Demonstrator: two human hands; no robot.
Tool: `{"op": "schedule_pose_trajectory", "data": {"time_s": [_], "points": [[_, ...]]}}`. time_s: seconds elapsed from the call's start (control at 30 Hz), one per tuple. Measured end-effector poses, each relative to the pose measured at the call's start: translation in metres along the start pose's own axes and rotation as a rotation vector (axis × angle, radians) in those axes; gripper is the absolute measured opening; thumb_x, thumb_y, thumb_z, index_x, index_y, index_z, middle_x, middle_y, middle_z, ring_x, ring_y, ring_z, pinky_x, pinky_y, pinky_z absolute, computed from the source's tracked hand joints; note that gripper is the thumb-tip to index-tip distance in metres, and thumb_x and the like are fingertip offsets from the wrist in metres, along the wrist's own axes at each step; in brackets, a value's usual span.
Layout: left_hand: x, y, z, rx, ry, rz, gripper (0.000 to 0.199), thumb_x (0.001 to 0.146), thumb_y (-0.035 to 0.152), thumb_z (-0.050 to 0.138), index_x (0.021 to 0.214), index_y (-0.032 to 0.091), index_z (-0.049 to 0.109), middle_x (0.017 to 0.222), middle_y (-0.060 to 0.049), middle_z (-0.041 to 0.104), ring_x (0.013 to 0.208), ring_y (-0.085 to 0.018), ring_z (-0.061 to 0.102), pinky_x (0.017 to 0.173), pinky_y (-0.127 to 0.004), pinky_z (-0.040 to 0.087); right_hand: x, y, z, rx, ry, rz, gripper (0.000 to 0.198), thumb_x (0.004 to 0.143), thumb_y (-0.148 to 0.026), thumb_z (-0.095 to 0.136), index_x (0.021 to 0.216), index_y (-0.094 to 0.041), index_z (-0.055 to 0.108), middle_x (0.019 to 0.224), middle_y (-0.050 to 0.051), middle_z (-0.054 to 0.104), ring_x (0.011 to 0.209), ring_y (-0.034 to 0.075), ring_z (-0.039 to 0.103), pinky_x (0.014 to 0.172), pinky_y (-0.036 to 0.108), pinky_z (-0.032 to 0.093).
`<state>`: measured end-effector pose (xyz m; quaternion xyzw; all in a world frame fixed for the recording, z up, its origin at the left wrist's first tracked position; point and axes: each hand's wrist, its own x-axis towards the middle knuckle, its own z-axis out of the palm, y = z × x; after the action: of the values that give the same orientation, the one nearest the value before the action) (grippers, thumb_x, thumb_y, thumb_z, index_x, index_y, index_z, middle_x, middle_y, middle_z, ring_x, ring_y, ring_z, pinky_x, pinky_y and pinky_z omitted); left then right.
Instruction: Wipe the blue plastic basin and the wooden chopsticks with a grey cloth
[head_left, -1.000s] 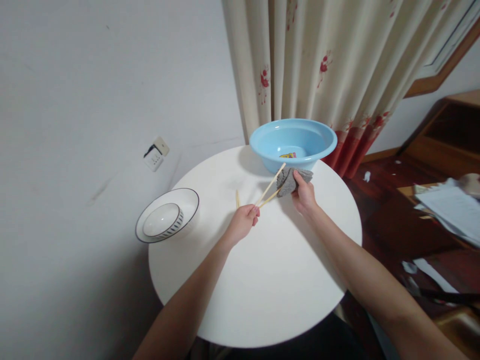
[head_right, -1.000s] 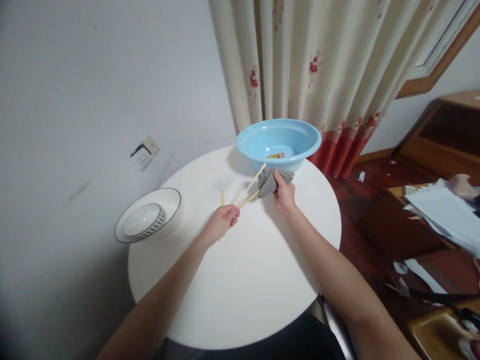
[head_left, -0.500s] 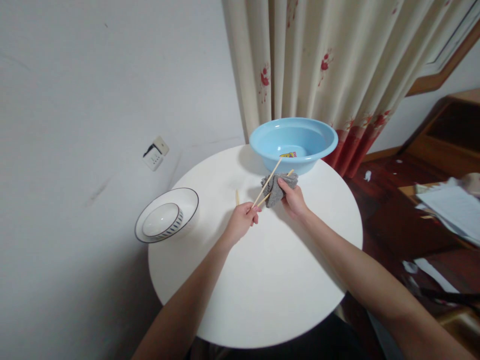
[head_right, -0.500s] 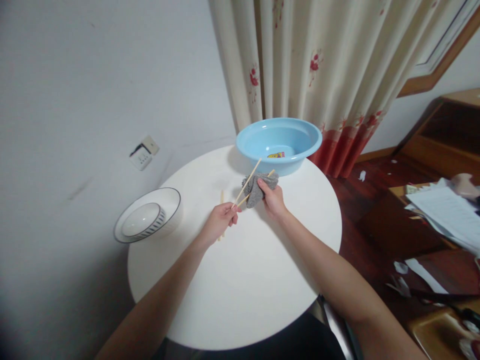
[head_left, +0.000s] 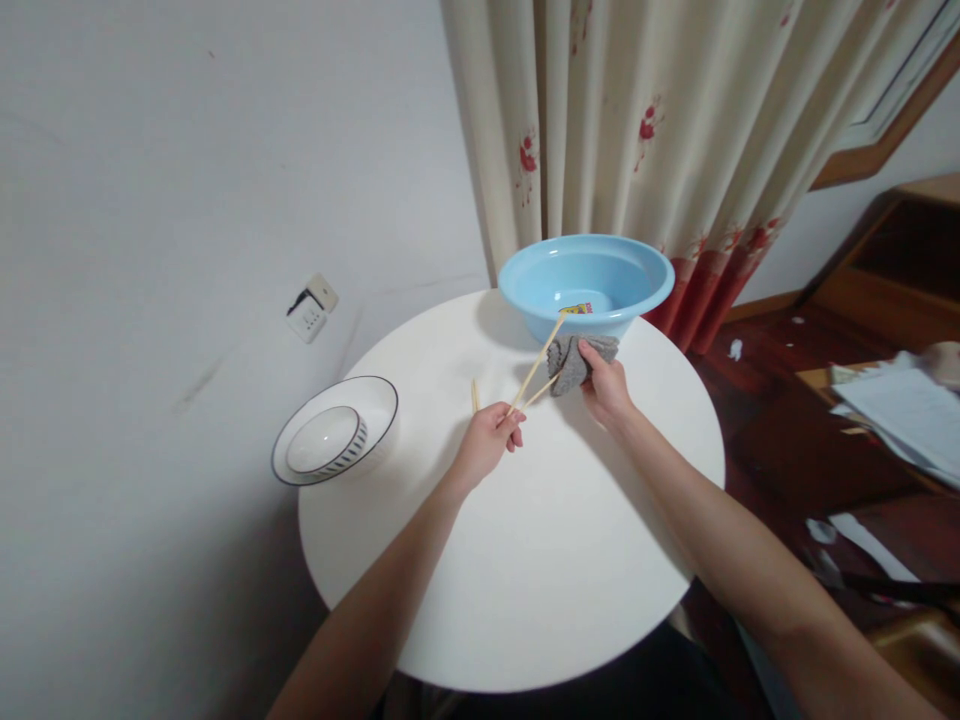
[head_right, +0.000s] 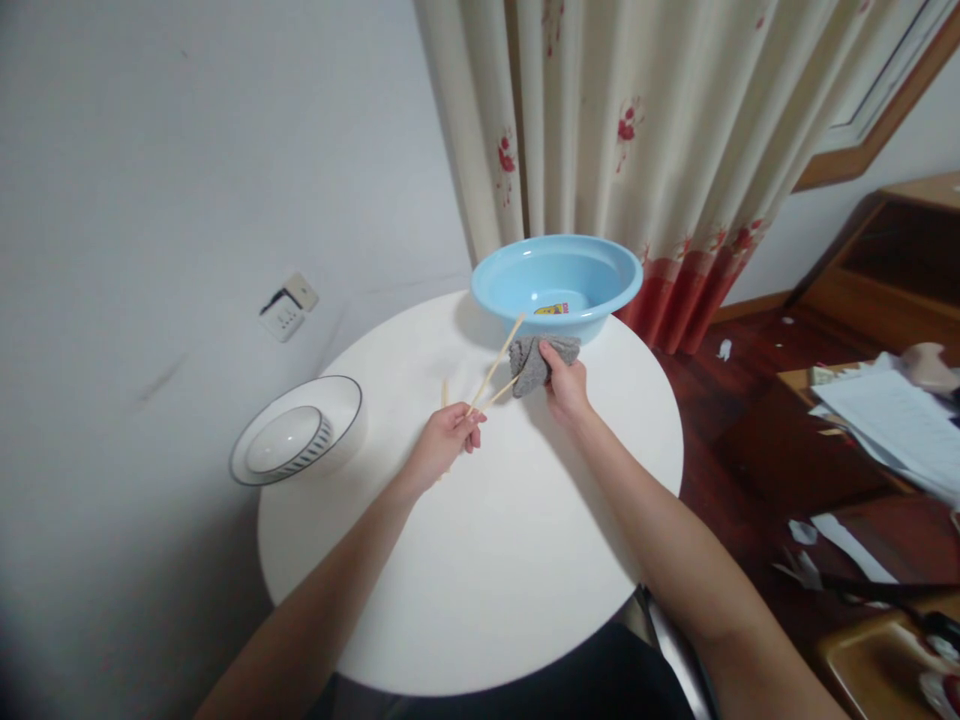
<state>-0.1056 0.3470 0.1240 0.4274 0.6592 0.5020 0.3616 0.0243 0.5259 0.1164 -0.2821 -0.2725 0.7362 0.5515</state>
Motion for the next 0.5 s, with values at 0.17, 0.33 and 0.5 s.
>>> {"op": "schedule_pose_trajectory", "data": {"time_s": [0.17,0.33,0.5], "points": [[0.001,-0.003,0.001,-0.006,-0.002,-0.006,0.026,0.085,0.042,0.058,0.083,0.017,0.062,0.057,0.001,0.061,0.048,-0.011,0.051,0.051,-0.024,0.036,0.001,-0.002,0.0,0.058,0.014,-0.01,0.034,0.073,-0.022,0.087,0.105,-0.018,0.075,0.108,0.005,0.081,0.091,0.017,0.076,0.078,0.028,0.066],[0.002,-0.004,-0.001,-0.005,0.012,-0.004,0.028,0.086,0.045,0.059,0.083,0.017,0.063,0.057,0.001,0.062,0.049,-0.011,0.051,0.051,-0.024,0.036,-0.004,0.005,-0.001,0.031,-0.02,0.016,0.035,0.073,-0.027,0.089,0.105,-0.02,0.075,0.11,0.004,0.08,0.096,0.018,0.076,0.082,0.03,0.065],[0.003,-0.003,0.001,0.004,0.021,0.0,0.032,0.085,0.05,0.062,0.077,0.019,0.057,0.057,0.001,0.062,0.048,-0.01,0.051,0.05,-0.024,0.035,-0.025,0.02,0.002,-0.133,-0.217,0.113,0.04,0.069,-0.039,0.092,0.1,-0.019,0.077,0.104,0.007,0.081,0.093,0.022,0.076,0.084,0.035,0.063]]}}
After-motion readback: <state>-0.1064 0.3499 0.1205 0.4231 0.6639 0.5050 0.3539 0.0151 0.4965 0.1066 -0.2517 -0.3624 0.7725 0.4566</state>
